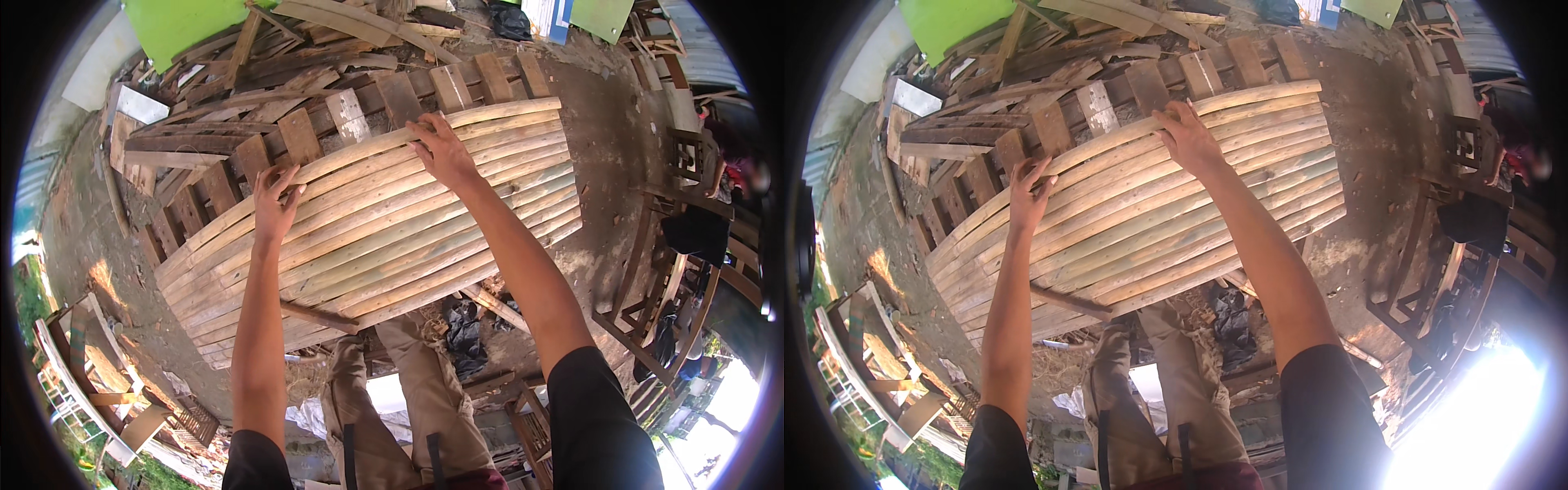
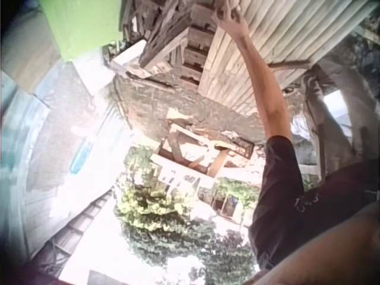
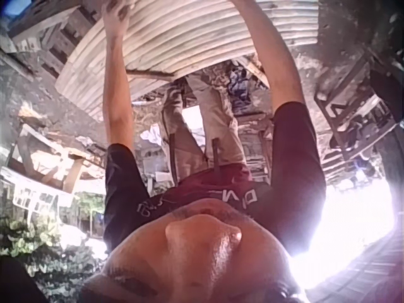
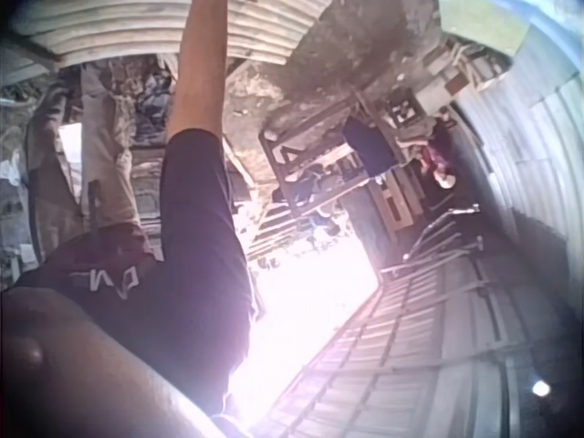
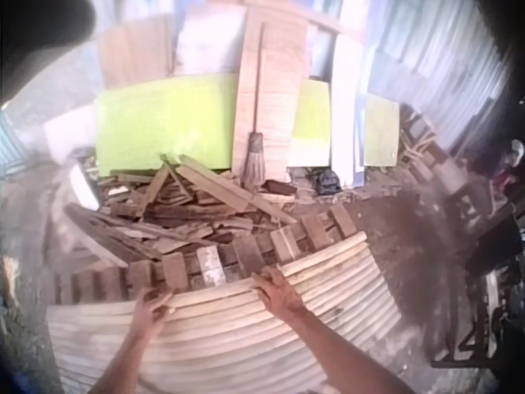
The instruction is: The person positions a wooden slat onto a pallet frame, then uses a hand saw to cut the slat to length. After cutting, the person uses a hammer to drive nails into the slat to secure it to the pallet frame.
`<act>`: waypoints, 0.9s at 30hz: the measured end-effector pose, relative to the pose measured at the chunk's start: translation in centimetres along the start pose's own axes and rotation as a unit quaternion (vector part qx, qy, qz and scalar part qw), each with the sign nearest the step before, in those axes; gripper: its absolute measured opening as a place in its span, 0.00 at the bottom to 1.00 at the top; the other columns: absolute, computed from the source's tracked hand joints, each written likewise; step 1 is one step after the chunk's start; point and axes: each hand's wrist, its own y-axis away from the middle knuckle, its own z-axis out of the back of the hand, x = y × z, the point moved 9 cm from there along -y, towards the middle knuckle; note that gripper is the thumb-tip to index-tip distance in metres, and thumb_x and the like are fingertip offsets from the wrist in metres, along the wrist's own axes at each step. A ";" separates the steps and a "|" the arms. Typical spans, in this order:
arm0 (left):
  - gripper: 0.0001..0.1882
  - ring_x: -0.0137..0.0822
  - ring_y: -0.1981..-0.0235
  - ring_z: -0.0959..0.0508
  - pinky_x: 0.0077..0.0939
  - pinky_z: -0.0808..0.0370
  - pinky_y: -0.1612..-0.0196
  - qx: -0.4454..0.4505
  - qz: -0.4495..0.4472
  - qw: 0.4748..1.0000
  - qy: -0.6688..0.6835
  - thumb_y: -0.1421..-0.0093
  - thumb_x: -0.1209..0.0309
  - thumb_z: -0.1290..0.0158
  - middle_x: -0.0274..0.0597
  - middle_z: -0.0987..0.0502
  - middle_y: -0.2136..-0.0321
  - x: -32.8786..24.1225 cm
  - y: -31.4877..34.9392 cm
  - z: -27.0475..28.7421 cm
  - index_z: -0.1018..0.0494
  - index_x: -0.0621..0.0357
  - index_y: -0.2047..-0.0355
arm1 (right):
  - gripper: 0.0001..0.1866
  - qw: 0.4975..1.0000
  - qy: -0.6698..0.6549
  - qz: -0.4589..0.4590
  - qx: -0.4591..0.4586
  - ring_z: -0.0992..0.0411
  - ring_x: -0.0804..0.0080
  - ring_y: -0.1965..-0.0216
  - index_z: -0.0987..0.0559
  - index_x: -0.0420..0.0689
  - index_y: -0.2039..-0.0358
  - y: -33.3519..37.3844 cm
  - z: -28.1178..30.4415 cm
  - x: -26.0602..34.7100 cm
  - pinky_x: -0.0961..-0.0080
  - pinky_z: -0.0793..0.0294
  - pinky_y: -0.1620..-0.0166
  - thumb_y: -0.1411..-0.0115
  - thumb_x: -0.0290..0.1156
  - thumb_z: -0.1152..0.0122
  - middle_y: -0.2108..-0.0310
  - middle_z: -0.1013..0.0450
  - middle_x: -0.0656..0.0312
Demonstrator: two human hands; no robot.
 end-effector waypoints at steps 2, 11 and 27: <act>0.23 0.48 0.52 0.26 0.47 0.31 0.44 -0.010 0.000 1.000 -0.012 0.43 0.75 0.36 0.45 0.25 0.54 0.0 0.4 0.2 0.21 0.47 0.46 | 0.19 1.000 -0.006 0.000 0.002 0.31 0.57 0.44 0.22 0.50 0.44 0.0 0.0 -0.2 0.61 0.24 0.43 0.35 0.35 0.38 0.45 0.35 0.57; 0.23 0.50 0.52 0.26 0.44 0.27 0.46 0.021 -0.017 0.998 -0.053 0.42 0.77 0.38 0.46 0.24 0.56 0.7 1.1 1.4 0.22 0.49 0.45 | 0.18 1.000 -0.016 -0.003 -0.025 0.28 0.58 0.48 0.21 0.49 0.46 0.0 -0.9 0.9 0.63 0.24 0.45 0.37 0.32 0.36 0.48 0.33 0.57; 0.40 0.52 0.25 0.54 0.59 0.58 0.27 0.024 0.089 0.968 -0.233 0.32 0.45 0.54 0.48 0.53 0.26 0.7 6.2 -2.2 0.51 0.48 0.26 | 0.43 0.978 0.190 -0.071 0.050 0.60 0.45 0.25 0.45 0.34 0.30 2.7 -4.4 4.3 0.50 0.59 0.26 0.32 0.55 0.48 0.27 0.59 0.37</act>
